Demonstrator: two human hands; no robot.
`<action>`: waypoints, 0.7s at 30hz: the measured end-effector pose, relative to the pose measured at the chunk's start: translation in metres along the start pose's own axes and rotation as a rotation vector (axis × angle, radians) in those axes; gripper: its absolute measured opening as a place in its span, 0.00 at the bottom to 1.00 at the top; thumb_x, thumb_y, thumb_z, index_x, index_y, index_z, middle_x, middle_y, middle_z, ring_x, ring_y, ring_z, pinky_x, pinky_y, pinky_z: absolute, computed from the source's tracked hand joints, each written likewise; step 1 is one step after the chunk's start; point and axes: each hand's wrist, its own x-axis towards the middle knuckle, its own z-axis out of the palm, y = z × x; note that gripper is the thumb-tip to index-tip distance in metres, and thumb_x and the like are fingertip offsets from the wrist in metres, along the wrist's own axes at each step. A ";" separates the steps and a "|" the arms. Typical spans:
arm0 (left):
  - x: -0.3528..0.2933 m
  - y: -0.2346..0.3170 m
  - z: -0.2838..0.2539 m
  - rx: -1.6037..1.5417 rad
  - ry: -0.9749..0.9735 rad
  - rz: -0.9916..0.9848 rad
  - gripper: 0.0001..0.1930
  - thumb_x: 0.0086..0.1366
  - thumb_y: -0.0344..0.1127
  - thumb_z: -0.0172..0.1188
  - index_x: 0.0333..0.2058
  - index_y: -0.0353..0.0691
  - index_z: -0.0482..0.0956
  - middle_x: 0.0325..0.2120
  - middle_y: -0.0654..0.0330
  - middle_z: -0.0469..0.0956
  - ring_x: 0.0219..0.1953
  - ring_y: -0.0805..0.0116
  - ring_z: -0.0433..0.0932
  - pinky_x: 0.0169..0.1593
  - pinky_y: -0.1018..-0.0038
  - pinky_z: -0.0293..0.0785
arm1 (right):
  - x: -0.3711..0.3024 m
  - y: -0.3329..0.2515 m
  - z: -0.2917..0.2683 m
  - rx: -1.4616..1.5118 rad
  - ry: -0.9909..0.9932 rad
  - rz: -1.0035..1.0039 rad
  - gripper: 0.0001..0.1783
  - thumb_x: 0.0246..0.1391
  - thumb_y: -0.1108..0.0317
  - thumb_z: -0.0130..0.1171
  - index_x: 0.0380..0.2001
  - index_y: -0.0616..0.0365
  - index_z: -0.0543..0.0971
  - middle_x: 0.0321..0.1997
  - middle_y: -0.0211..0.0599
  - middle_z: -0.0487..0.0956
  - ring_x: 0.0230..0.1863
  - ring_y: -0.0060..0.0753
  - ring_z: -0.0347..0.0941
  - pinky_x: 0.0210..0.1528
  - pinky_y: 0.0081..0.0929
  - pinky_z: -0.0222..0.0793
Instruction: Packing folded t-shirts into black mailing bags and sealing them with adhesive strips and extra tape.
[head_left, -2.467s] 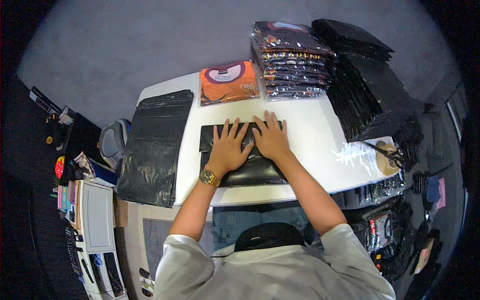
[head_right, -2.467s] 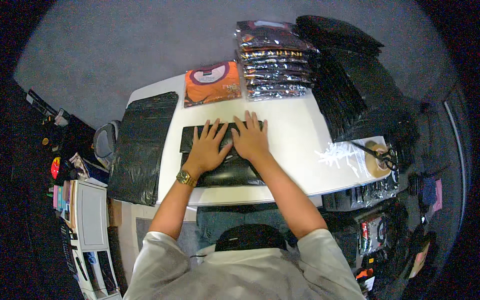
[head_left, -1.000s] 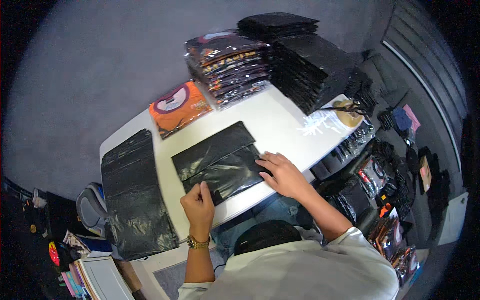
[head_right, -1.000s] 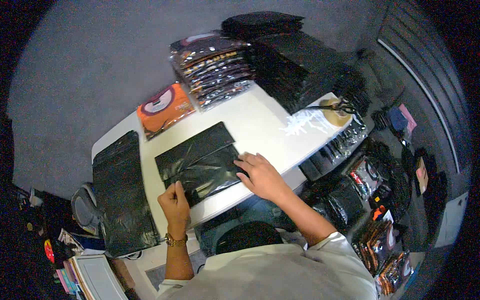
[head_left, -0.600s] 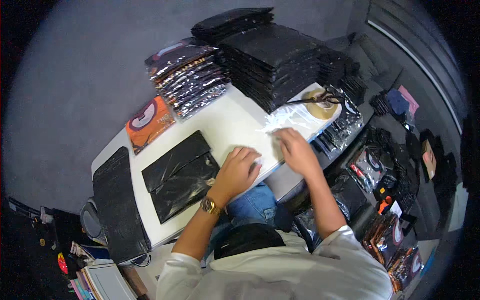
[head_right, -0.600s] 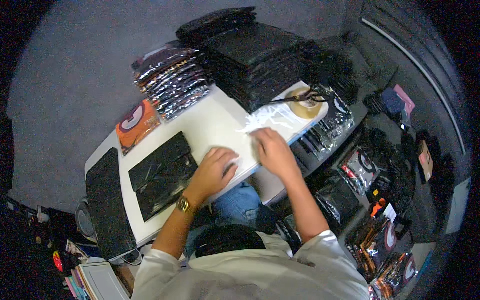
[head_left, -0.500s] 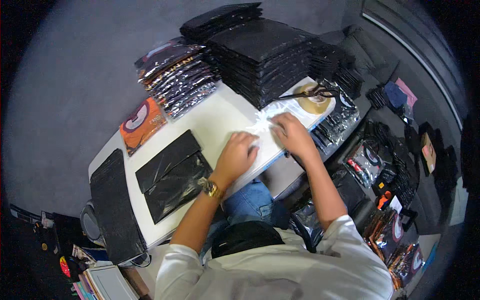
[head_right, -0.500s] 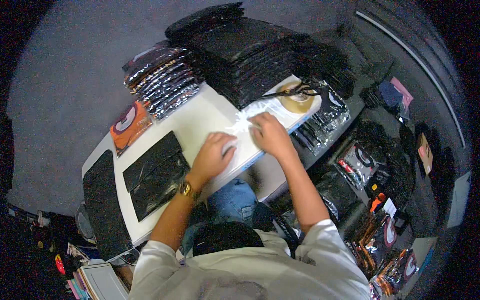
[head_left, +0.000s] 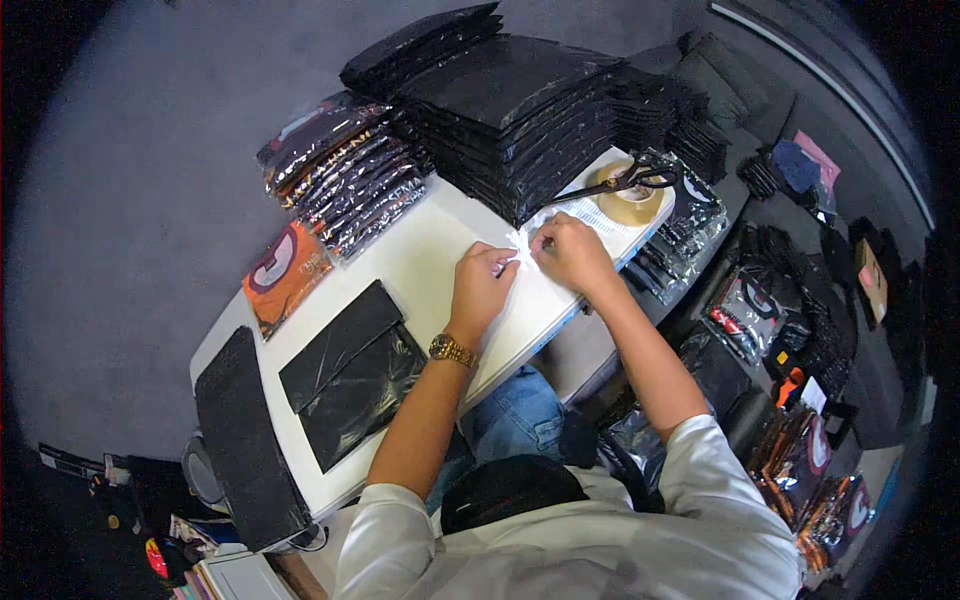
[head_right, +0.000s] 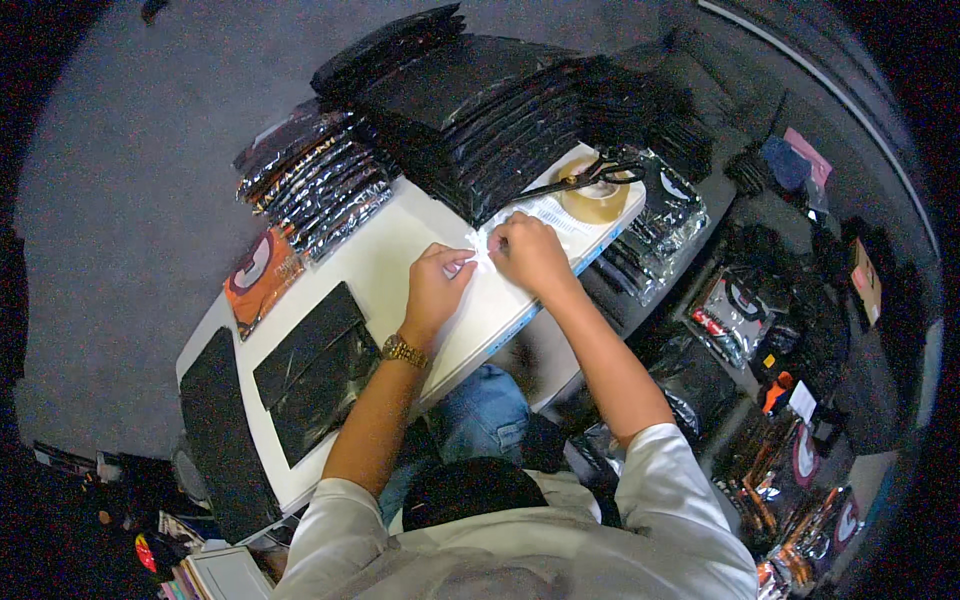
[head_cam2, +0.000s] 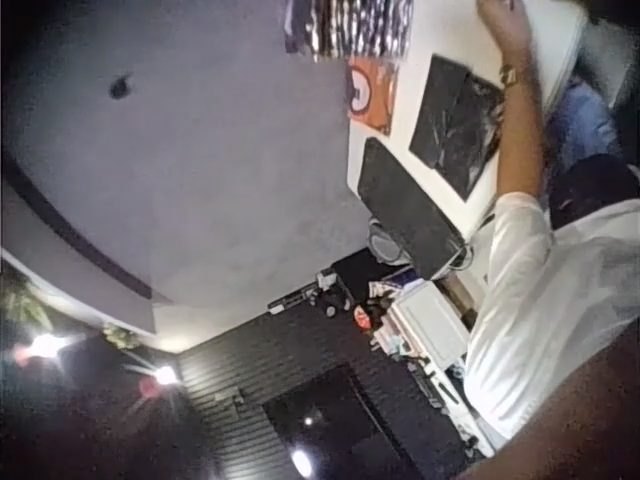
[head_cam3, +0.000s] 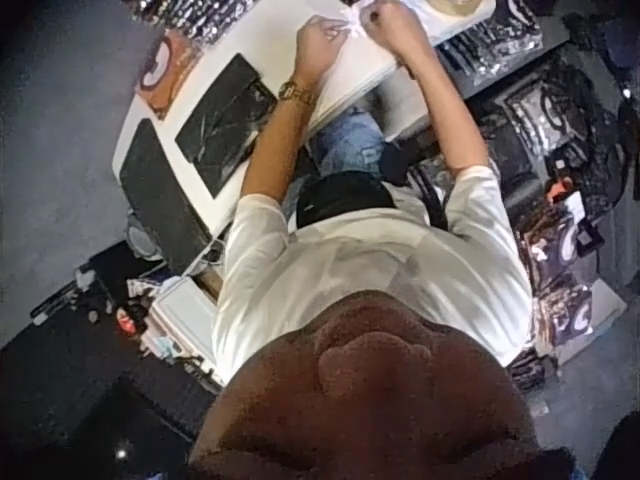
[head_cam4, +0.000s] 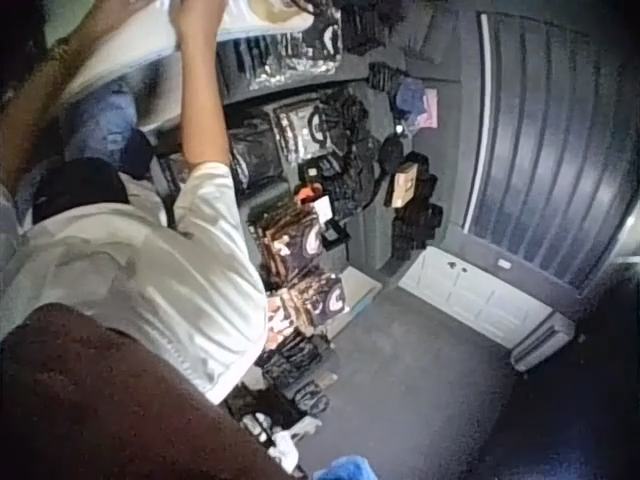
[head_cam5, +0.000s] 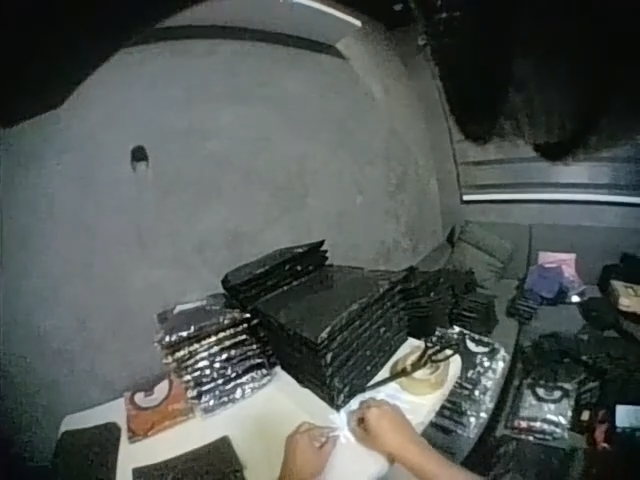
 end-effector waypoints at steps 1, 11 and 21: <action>0.000 -0.002 -0.001 0.011 -0.003 0.003 0.10 0.60 0.29 0.72 0.41 0.38 0.90 0.34 0.53 0.84 0.32 0.63 0.83 0.41 0.69 0.80 | 0.001 -0.003 -0.002 -0.008 -0.013 -0.008 0.07 0.49 0.66 0.71 0.33 0.53 0.89 0.37 0.48 0.81 0.43 0.54 0.81 0.50 0.46 0.77; -0.001 -0.014 -0.001 0.005 0.051 0.071 0.09 0.60 0.27 0.71 0.40 0.37 0.90 0.34 0.51 0.83 0.35 0.58 0.86 0.43 0.68 0.83 | 0.012 -0.014 -0.012 0.034 -0.120 -0.091 0.08 0.51 0.69 0.71 0.35 0.58 0.88 0.35 0.47 0.82 0.39 0.49 0.82 0.45 0.40 0.77; 0.002 -0.008 -0.006 -0.084 0.094 -0.044 0.07 0.63 0.26 0.67 0.39 0.35 0.89 0.30 0.55 0.81 0.31 0.66 0.83 0.39 0.72 0.80 | 0.008 -0.011 -0.019 0.033 -0.096 -0.054 0.08 0.52 0.67 0.70 0.34 0.59 0.88 0.35 0.49 0.84 0.35 0.52 0.82 0.43 0.43 0.78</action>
